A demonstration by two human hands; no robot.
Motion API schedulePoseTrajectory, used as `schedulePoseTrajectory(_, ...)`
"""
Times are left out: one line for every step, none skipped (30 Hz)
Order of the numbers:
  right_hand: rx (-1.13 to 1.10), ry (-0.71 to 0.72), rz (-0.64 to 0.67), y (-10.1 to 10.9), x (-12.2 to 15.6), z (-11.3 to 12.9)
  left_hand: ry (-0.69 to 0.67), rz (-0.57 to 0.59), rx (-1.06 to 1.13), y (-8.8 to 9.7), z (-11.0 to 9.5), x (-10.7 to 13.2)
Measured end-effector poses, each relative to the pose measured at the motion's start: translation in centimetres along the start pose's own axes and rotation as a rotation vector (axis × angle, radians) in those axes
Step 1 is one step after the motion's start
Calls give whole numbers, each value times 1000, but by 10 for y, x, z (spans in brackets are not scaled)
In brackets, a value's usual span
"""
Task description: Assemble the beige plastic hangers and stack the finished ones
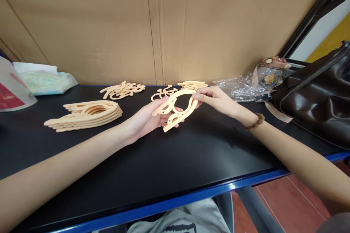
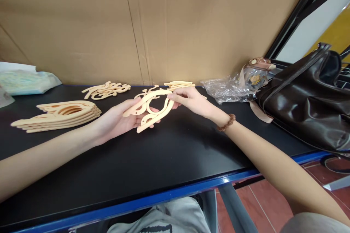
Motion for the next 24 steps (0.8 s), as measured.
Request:
schedulePoseTrajectory(11,9,6,0,0,0,5,4,-3,0,0,0)
schedulePoseTrajectory(18,17,2,1,0,1,8,9,-7,1,1,0)
schedulePoseTrajectory(23,23,-5,1,0,1,10,15,-12,1,1,0)
schedulePoseTrajectory(22,27,-12,2,0,2,12,19,-16,2,2,0)
schedulePoseTrajectory(18,27,-17,2,1,3,12,21,-20,2,2,0)
schedulePoseTrajectory(14,25,-21,2,1,4,11,18,-25,3,2,0)
schedulePoseTrajectory(9,21,-25,2,1,5,11,12,-32,3,2,0)
schedulePoseTrajectory(8,17,-30,2,2,6,9,5,-42,4,2,0)
schedulePoseTrajectory(11,12,-36,2,2,7,9,4,-49,4,1,0)
schedulePoseTrajectory(17,9,-40,1,3,8,13,13,-53,4,1,0)
schedulePoseTrajectory(22,10,-43,1,3,9,25,39,-54,4,1,0)
schedulePoseTrajectory(24,15,-47,1,3,10,45,77,-53,4,1,0)
schedulePoseTrajectory(22,21,-53,1,3,10,70,124,-51,3,1,1)
schedulePoseTrajectory(18,26,-61,0,3,11,98,172,-48,3,1,2)
schedulePoseTrajectory(12,28,-68,0,2,10,125,212,-46,2,1,2)
schedulePoseTrajectory(5,24,-74,0,2,10,143,240,-46,3,1,3)
schedulePoseTrajectory(-6,16,-80,-1,2,9,155,256,-47,3,1,4)
schedulePoseTrajectory(-23,5,-86,-1,2,9,158,264,-48,3,1,4)
schedulePoseTrajectory(-44,-6,-90,-1,1,8,157,268,-52,4,1,4)
schedulePoseTrajectory(-70,-15,-93,-1,1,8,152,270,-56,4,1,4)
schedulePoseTrajectory(-99,-21,-96,0,1,7,148,274,-60,4,0,4)
schedulePoseTrajectory(-128,-23,-96,0,1,7,145,282,-63,4,0,5)
schedulePoseTrajectory(-153,-22,-88,0,1,7,143,293,-64,3,0,5)
schedulePoseTrajectory(-174,-19,-77,1,1,6,141,306,-65,3,-1,6)
Point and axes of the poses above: each hand's wrist, its own x-axis away from the middle knuckle, its own y-axis out of the back of the hand, z = x × y, the point moved 3 cm from there along -x, towards the middle knuckle, and after that the axes turned 3 degrees about -x, right-handed, at the moved point
